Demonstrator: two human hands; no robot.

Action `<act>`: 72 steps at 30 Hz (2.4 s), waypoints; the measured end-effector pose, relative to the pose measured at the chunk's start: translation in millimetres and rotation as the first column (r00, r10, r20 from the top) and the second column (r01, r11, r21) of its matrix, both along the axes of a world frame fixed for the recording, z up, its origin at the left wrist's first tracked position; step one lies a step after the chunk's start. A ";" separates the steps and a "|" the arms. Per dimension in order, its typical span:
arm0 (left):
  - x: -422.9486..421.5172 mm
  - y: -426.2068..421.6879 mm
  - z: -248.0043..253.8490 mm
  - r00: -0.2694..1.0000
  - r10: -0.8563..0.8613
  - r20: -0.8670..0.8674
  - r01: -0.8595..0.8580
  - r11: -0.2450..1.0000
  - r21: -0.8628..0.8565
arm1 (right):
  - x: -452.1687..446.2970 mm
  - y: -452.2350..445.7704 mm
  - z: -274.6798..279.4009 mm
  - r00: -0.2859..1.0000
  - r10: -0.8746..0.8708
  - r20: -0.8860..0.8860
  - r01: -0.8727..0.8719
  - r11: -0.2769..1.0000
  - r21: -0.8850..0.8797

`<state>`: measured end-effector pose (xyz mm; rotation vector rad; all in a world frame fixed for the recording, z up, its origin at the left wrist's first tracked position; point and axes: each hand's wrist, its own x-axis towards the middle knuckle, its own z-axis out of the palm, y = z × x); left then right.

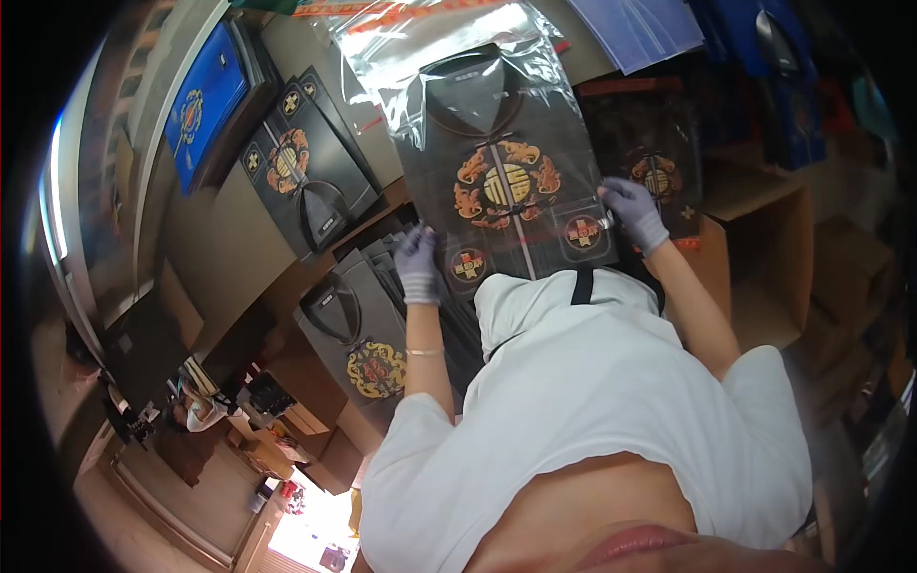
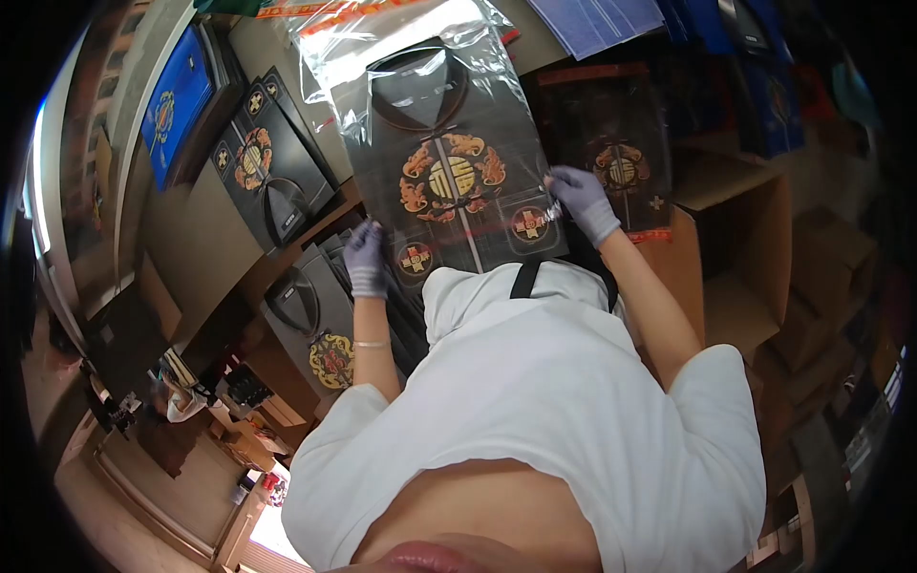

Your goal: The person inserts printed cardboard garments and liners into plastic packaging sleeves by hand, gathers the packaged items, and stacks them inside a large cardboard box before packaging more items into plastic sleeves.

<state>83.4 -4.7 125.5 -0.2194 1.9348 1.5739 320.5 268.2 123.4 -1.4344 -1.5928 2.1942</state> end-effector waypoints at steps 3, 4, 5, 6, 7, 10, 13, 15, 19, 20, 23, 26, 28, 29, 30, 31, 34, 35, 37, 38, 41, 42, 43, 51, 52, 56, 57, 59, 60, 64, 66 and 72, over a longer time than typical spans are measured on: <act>39.7 -39.2 14.3 0.992 -0.088 0.093 0.102 0.981 -0.164 | 39.9 -21.0 15.4 0.982 0.181 0.055 -0.178 0.983 -0.050; 53.3 -52.3 19.5 0.990 -0.107 0.091 0.120 0.983 -0.141 | 57.2 -30.7 16.0 0.983 0.177 0.038 -0.173 0.981 -0.089; 66.0 -63.0 21.4 0.988 -0.128 0.088 0.138 0.984 -0.112 | 69.7 -35.7 16.3 0.985 0.173 0.022 -0.169 0.978 -0.122; 72.2 -67.9 20.0 0.985 -0.150 0.081 0.157 0.984 -0.085 | 73.0 -34.2 19.5 0.982 0.187 -0.014 -0.187 0.969 -0.162; 74.8 -60.8 33.4 0.983 -0.183 0.012 0.183 0.981 -0.059 | 73.9 -34.3 22.4 0.983 0.179 -0.043 -0.183 0.977 -0.113; 73.1 -36.0 74.6 0.963 -0.205 -0.176 0.212 0.977 0.023 | 51.1 -24.0 65.7 0.990 0.049 -0.132 -0.054 0.998 -0.039; 56.3 -4.1 106.2 0.939 -0.256 -0.229 0.302 0.934 0.190 | 11.8 12.0 142.6 0.898 -0.017 -0.439 0.163 0.941 0.296; 50.7 24.1 93.9 0.942 -0.228 -0.245 0.298 0.906 0.301 | -28.3 44.1 204.5 0.824 0.369 -0.430 0.048 0.710 0.702; 57.9 106.5 3.0 0.964 -0.267 0.011 0.225 0.831 0.510 | -151.5 47.0 234.8 0.571 0.760 -0.309 0.065 0.333 0.941; 65.3 134.5 -21.3 0.955 -0.213 0.207 0.035 0.773 0.633 | -180.9 36.3 233.9 0.588 0.809 0.030 -0.235 0.135 0.963; 75.6 188.3 -110.1 0.853 -0.336 0.399 0.038 0.802 0.596 | -240.1 -5.0 166.9 0.408 0.753 0.517 -0.595 -0.210 0.776; 63.7 232.2 -111.0 0.663 -0.630 0.405 0.234 0.688 0.687 | -246.5 -9.6 71.3 0.403 0.826 0.395 -0.698 -0.003 0.717; 52.3 221.5 -209.4 0.522 -0.786 0.330 -0.192 0.269 0.944 | -212.5 19.5 41.5 0.607 0.775 0.175 -0.648 0.356 0.674; 43.8 213.7 -180.4 0.684 -0.697 0.217 0.162 0.434 0.886 | -197.6 41.5 18.9 0.766 0.593 0.248 -0.569 0.447 0.690; 35.4 206.0 -148.3 0.726 -0.687 0.025 0.555 0.607 0.569 | -169.8 74.4 -9.2 0.932 0.361 0.036 -0.279 0.648 0.709; 26.9 198.3 -114.4 0.683 -0.729 -0.037 0.723 0.668 0.177 | -147.2 117.2 -11.9 0.853 0.229 0.470 -0.522 0.315 0.793; -15.0 185.5 -59.5 0.557 -0.694 -0.456 0.759 0.648 -0.059 | -68.0 219.4 -53.5 0.832 -0.050 0.553 0.002 0.996 0.086; -31.0 188.7 -46.1 0.435 -0.721 -0.539 0.750 0.622 -0.227 | -62.2 231.3 -41.1 0.812 0.003 0.583 0.004 1.000 -0.011; -52.9 203.5 -29.5 0.059 -0.815 -0.576 0.621 0.482 -0.618 | -64.1 232.9 -49.6 0.814 -0.052 0.578 0.090 0.995 -0.037; -62.2 211.4 -37.0 -0.050 -0.846 -0.530 0.578 0.408 -0.706 | -62.8 233.3 -53.2 0.812 -0.081 0.577 0.134 0.990 -0.050; -79.5 222.9 -49.4 -0.201 -0.857 -0.474 0.567 0.293 -0.770 | -38.8 216.3 -91.1 0.942 -0.263 0.206 0.278 0.959 -0.047; -86.5 222.3 -61.1 -0.177 -0.849 -0.497 0.622 0.295 -0.726 | -24.9 206.4 -88.5 0.949 -0.315 0.029 0.317 0.945 -0.076; -90.6 222.4 -67.8 -0.149 -0.843 -0.517 0.673 0.297 -0.677 | -8.5 191.8 -85.0 0.934 -0.353 -0.044 0.351 0.935 -0.061; -85.9 246.1 -92.6 0.462 -0.734 -0.498 0.777 0.606 -0.172 | -22.5 193.4 -70.4 0.851 -0.524 0.042 0.523 0.852 0.030; -80.4 251.3 -88.5 0.512 -0.709 -0.485 0.757 0.639 -0.135 | -37.6 204.1 -71.7 0.844 -0.528 0.095 0.521 0.849 0.090; -69.4 265.5 -69.1 0.640 -0.629 -0.441 0.667 0.740 -0.088 | -38.7 239.7 -105.8 0.833 -0.544 0.100 0.518 0.831 0.204; -67.9 268.9 -64.9 0.665 -0.606 -0.436 0.639 0.764 -0.086 | -28.1 225.9 -96.2 0.808 -0.588 -0.032 0.584 0.795 0.166; -61.2 273.7 -47.2 0.736 -0.549 -0.396 0.596 0.803 -0.005 | 9.9 193.8 -82.1 0.802 -0.572 -0.171 0.593 0.727 0.346; -63.5 276.7 -45.1 0.749 -0.532 -0.396 0.587 0.809 0.023 | 17.4 162.3 -40.6 0.777 -0.601 -0.186 0.620 0.680 0.392; -71.0 288.6 -57.4 0.740 -0.491 -0.458 0.560 0.828 0.016 | 45.5 64.9 31.1 0.673 -0.710 -0.207 0.706 0.532 0.468; -66.7 295.8 -43.4 0.710 -0.480 -0.515 0.546 0.838 -0.028 | 48.2 28.7 24.9 0.823 -0.561 -0.093 0.413 0.478 0.775; -70.2 296.7 -21.8 0.792 -0.443 -0.420 0.499 0.866 0.027 | 44.0 7.2 3.8 0.854 -0.519 0.028 0.276 0.499 0.821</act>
